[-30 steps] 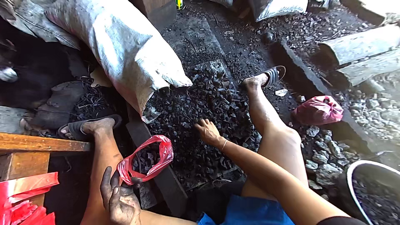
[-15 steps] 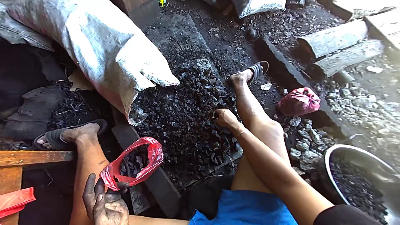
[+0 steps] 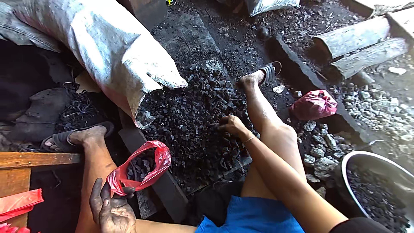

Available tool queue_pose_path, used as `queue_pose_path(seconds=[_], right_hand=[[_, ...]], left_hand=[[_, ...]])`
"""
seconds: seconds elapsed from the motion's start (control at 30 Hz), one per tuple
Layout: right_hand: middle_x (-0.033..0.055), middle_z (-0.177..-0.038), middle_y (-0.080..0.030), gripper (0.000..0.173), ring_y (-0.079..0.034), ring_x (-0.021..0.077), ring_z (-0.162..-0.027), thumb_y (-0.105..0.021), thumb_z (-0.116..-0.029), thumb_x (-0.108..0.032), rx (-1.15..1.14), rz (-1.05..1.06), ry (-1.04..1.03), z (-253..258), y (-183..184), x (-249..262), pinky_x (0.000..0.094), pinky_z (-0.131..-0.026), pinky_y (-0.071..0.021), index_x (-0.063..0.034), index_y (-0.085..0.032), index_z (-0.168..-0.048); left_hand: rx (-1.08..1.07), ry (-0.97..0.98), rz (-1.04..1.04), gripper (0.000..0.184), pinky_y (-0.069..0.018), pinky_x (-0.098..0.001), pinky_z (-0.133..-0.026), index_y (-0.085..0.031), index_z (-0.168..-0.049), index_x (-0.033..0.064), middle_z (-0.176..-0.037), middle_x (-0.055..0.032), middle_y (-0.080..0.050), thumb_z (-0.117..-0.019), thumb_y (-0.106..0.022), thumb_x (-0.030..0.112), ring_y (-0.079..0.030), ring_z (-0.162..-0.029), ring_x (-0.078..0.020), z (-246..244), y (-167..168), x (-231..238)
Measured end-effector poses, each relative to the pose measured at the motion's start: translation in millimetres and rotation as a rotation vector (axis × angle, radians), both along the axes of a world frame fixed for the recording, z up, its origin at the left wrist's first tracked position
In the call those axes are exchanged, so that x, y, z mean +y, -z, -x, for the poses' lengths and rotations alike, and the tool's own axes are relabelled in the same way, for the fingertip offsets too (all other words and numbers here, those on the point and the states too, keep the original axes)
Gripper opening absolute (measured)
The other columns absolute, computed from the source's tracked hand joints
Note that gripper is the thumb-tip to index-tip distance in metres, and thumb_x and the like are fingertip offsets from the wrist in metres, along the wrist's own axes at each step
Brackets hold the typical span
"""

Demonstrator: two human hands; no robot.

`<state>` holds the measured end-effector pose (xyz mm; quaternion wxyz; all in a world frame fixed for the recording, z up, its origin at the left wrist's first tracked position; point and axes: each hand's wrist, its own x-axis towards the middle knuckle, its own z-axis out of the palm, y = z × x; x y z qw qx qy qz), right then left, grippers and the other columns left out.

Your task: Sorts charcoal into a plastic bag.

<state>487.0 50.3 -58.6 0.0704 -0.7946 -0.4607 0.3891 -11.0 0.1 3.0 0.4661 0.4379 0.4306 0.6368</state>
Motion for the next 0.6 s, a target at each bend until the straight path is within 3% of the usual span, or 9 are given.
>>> queue_pose_path(seconds=[0.07, 0.2, 0.27, 0.37, 0.5, 0.6], right_hand=[[0.0128, -0.113, -0.074, 0.037, -0.069, 0.0310, -0.109, -0.085, -0.0836, -0.038, 0.102, -0.055, 0.055, -1, -3, -1, 0.0600, -0.099, -0.0521, -0.0150, -0.077, -0.112], [0.0140, -0.102, -0.071, 0.038, -0.069, 0.0245, -0.092, -0.087, -0.0815, -0.019, 0.439, -0.141, 0.213, -4, 14, -5, 0.0479, -0.087, -0.0580, -0.0043, -0.069, -0.112], [0.0150, -0.105, -0.072, 0.034, -0.072, 0.0243, -0.091, -0.079, -0.0898, -0.013, 0.637, -0.142, 0.369, 0, 14, -4, 0.0428, -0.083, -0.0616, -0.0010, -0.063, -0.118], [0.0163, -0.108, -0.073, 0.031, -0.074, 0.0256, -0.093, -0.065, -0.1016, -0.014, 0.826, -0.119, 0.500, 6, 13, -1, 0.0405, -0.083, -0.0622, -0.0024, -0.057, -0.129], [0.0114, -0.104, -0.075, 0.029, -0.074, 0.0200, -0.090, -0.073, -0.0963, -0.022, 0.662, -0.155, 0.231, 19, 12, 1, 0.0388, -0.084, -0.0625, -0.0030, -0.068, -0.117], [0.0069, -0.105, -0.076, 0.035, -0.073, 0.0165, -0.096, -0.075, -0.0941, -0.037, 0.541, -0.219, -0.044, 66, -10, 10, 0.0409, -0.091, -0.0602, -0.0086, -0.074, -0.114]], left_hand=[[0.003, -0.008, 0.001, 0.066, -0.0560, -0.0261, -0.055, -0.032, -0.152, 0.0078, -0.140, -0.0071, -0.057, -0.1006, -0.047, 0.045, -0.069, -0.083, -0.0150, 0, -1, 0], [-0.008, -0.014, -0.008, 0.064, -0.0565, -0.0269, -0.055, -0.032, -0.152, 0.0047, -0.140, -0.0088, -0.056, -0.1010, -0.046, 0.041, -0.069, -0.081, -0.0160, -2, -1, 1], [0.005, -0.017, -0.014, 0.062, -0.0564, -0.0264, -0.055, -0.031, -0.151, 0.0040, -0.139, -0.0086, -0.057, -0.1016, -0.042, 0.039, -0.069, -0.080, -0.0155, -5, -5, 1], [0.002, -0.004, -0.012, 0.062, -0.0566, -0.0260, -0.055, -0.032, -0.151, 0.0055, -0.139, -0.0073, -0.057, -0.1015, -0.044, 0.040, -0.069, -0.081, -0.0153, -4, -6, 1], [-0.025, -0.016, -0.026, 0.061, -0.0573, -0.0266, -0.058, -0.033, -0.151, 0.0067, -0.136, -0.0052, -0.059, -0.1011, -0.044, 0.040, -0.068, -0.083, -0.0142, -5, -1, 2], [-0.014, -0.029, -0.020, 0.065, -0.0574, -0.0275, -0.060, -0.030, -0.153, 0.0060, -0.135, -0.0050, -0.059, -0.1001, -0.046, 0.041, -0.068, -0.085, -0.0140, -5, -4, 0]])
